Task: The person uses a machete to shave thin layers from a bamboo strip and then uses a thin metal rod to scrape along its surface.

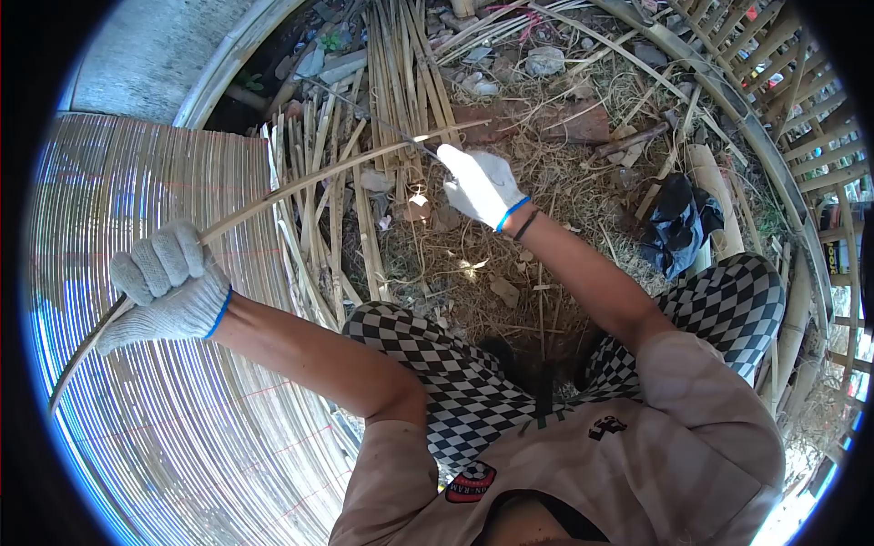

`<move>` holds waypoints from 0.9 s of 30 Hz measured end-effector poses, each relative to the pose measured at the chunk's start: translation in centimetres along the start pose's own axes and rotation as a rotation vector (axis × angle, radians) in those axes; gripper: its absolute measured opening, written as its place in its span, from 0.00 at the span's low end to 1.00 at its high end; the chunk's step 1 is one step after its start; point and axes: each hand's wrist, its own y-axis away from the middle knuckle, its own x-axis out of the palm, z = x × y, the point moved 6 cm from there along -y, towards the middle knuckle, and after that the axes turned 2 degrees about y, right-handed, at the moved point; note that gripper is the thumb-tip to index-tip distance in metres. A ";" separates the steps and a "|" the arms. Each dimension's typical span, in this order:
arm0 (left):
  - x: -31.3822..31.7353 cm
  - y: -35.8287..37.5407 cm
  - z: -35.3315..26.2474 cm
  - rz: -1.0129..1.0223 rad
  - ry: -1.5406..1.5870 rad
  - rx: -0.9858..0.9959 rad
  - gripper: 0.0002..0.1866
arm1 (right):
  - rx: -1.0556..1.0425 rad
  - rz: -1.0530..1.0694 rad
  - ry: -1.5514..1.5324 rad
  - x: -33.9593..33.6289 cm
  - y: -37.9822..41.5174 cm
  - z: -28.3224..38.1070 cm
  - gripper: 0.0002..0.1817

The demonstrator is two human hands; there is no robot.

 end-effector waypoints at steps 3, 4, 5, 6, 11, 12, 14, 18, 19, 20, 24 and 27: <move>-0.5 0.4 -0.2 0.013 -0.024 -0.027 0.46 | 0.292 0.162 0.108 1.5 -0.3 -3.7 0.18; -0.4 0.5 -0.2 0.036 -0.010 -0.008 0.47 | 0.464 0.194 0.103 2.7 0.5 -7.6 0.16; -0.5 0.8 -0.4 0.027 -0.019 -0.003 0.47 | 0.566 0.290 0.125 3.0 1.6 -10.6 0.15; -0.4 0.9 -0.4 0.019 -0.024 0.003 0.47 | 0.621 0.343 0.132 2.3 2.5 -12.0 0.16; -0.7 0.8 -0.4 -0.106 -0.068 0.032 0.47 | 0.569 0.300 0.154 3.4 1.9 -11.7 0.18; -0.2 0.6 0.0 -0.148 -0.047 0.036 0.48 | 0.512 0.272 0.146 3.2 1.7 -10.6 0.18; 0.3 0.4 0.0 -0.244 -0.135 0.076 0.46 | 0.440 0.246 0.136 2.8 1.7 -8.7 0.20; 0.0 1.4 0.1 -0.510 -0.405 0.226 0.45 | 0.738 0.365 0.179 5.1 6.1 -15.7 0.19; -0.2 1.7 0.0 -0.578 -0.478 0.268 0.45 | 0.746 0.386 0.183 4.5 6.4 -16.2 0.19; -0.3 1.6 0.1 -0.501 -0.453 0.247 0.44 | 0.754 0.405 0.185 4.1 6.6 -16.5 0.19; -0.4 1.0 0.2 -0.283 -0.294 0.139 0.44 | 0.699 0.328 0.101 3.0 4.6 -12.8 0.19; 0.4 0.6 0.5 -0.031 -0.083 0.045 0.43 | 0.509 0.234 0.113 1.0 1.0 -8.0 0.17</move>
